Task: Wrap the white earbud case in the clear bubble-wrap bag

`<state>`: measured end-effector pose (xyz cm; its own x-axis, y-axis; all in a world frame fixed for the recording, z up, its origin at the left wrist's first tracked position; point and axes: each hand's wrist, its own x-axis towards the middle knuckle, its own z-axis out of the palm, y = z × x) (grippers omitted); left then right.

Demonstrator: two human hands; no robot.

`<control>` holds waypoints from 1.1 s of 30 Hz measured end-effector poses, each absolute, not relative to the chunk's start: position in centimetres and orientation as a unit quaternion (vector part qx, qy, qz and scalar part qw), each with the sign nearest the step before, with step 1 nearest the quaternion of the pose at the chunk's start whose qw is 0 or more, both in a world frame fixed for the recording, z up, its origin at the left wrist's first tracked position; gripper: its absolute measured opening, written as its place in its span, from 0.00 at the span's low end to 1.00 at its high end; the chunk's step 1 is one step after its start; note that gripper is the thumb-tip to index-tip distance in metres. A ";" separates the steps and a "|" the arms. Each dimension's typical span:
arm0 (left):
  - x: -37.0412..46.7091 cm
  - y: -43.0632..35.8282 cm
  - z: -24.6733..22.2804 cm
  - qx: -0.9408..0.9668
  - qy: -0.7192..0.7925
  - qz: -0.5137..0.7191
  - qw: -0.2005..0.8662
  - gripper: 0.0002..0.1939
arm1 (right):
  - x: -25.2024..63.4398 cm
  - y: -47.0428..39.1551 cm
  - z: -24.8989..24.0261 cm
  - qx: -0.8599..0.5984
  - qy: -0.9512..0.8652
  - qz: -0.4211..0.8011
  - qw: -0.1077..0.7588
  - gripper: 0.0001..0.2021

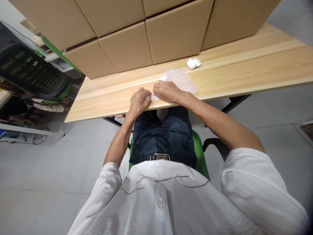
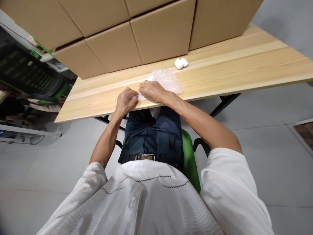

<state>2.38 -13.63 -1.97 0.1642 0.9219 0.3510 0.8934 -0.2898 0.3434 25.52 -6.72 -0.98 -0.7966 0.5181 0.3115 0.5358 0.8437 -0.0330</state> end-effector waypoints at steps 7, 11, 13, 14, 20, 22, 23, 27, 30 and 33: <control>2.5 -13.6 -1.8 0.775 0.587 0.235 0.010 0.10 | 25.6 -6.8 -0.8 -0.276 -0.950 -0.028 0.145 0.18; 2.2 -13.6 -1.7 0.790 0.573 0.218 0.007 0.11 | 25.7 -6.8 -0.7 -0.278 -0.951 -0.029 0.131 0.18; 2.1 -13.6 -1.7 0.797 0.563 0.218 0.010 0.11 | 25.9 -6.8 -0.7 -0.279 -0.951 -0.029 0.129 0.18; 2.0 -13.6 -1.7 0.801 0.557 0.220 0.011 0.12 | 26.0 -6.7 -0.8 -0.279 -0.951 -0.030 0.130 0.17; 1.9 -13.3 -1.9 0.814 0.532 0.231 0.017 0.13 | 26.7 -6.9 -0.4 -0.279 -0.951 -0.023 0.134 0.17; 2.0 -13.4 -1.8 0.817 0.531 0.223 0.018 0.13 | 27.0 -6.9 -0.3 -0.296 -0.947 -0.014 0.128 0.17; 2.1 -13.4 -1.8 0.818 0.532 0.216 0.017 0.13 | 27.2 -6.8 -0.3 -0.304 -0.945 -0.009 0.125 0.17; 2.4 -13.7 -1.6 0.816 0.541 0.202 0.009 0.14 | 28.7 -6.0 -0.8 -0.279 -0.947 0.017 0.159 0.24; 2.6 -13.9 -1.8 0.812 0.544 0.211 0.011 0.13 | 30.0 -5.5 -1.2 -0.271 -0.935 0.060 0.219 0.34; 2.8 -14.0 -2.0 0.811 0.545 0.211 0.015 0.13 | 30.4 -5.9 -1.4 -0.284 -0.927 0.093 0.226 0.36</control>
<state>2.80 -14.00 -2.00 0.3168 0.8908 0.3257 0.8783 -0.4051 0.2539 30.44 -5.91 -1.35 -0.7372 0.5681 0.3658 0.4837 0.8217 -0.3014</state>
